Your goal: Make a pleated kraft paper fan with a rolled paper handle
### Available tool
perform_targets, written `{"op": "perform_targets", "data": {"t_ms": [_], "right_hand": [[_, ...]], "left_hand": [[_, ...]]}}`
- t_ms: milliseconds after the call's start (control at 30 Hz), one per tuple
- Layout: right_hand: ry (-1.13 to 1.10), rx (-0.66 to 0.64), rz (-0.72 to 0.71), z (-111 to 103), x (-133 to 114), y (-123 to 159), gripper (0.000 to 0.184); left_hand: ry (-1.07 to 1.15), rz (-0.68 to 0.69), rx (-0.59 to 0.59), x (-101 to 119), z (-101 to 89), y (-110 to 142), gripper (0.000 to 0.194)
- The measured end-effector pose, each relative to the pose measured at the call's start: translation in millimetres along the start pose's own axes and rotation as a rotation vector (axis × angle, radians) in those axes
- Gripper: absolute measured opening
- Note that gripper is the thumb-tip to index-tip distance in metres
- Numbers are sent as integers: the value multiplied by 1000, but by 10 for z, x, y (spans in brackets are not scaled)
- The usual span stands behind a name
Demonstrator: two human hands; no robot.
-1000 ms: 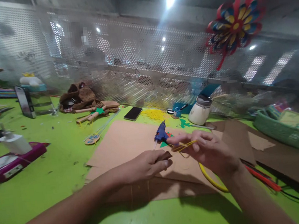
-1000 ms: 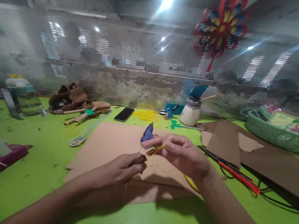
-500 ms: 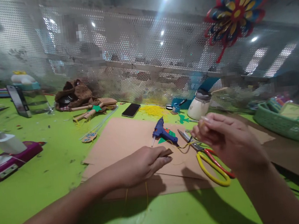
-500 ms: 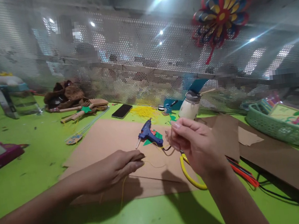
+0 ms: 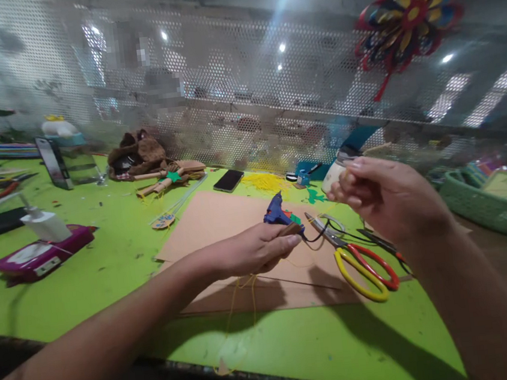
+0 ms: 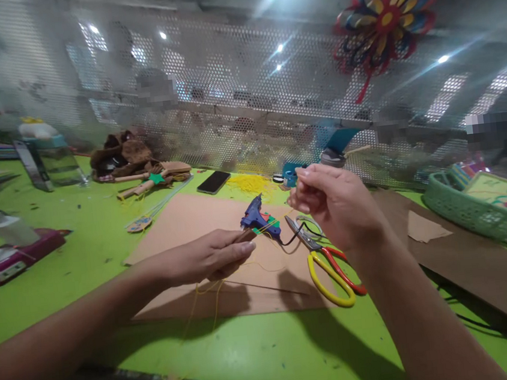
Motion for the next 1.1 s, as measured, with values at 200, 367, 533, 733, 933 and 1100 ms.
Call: {"op": "perform_targets", "data": {"t_ms": [200, 367, 533, 733, 933, 1100], "right_hand": [[-91, 17, 59, -14, 74, -91, 26], [-123, 67, 44, -77, 32, -160, 31], [-212, 188, 44, -358, -5, -235, 37], [-200, 193, 12, -495, -61, -273, 34], [-208, 228, -12, -549, -130, -249, 34], [-227, 253, -6, -635, -146, -275, 34]], "left_hand": [[79, -49, -1, -94, 17, 17, 37], [90, -74, 11, -152, 6, 57, 37], [100, -113, 20, -226, -4, 98, 38], [98, -133, 23, -275, 0, 122, 39], [39, -101, 39, -235, -12, 135, 38], [72, -131, 17, -297, 4, 144, 39]]}}
Point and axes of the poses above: each hand's wrist, its own y-axis away from the middle knuckle, its own z-axis out of the palm, x = y × z, the point moved 9 cm from there along -y, towards the middle knuckle, and after that the axes turned 5 degrees about -x, right-handed, at the moved point
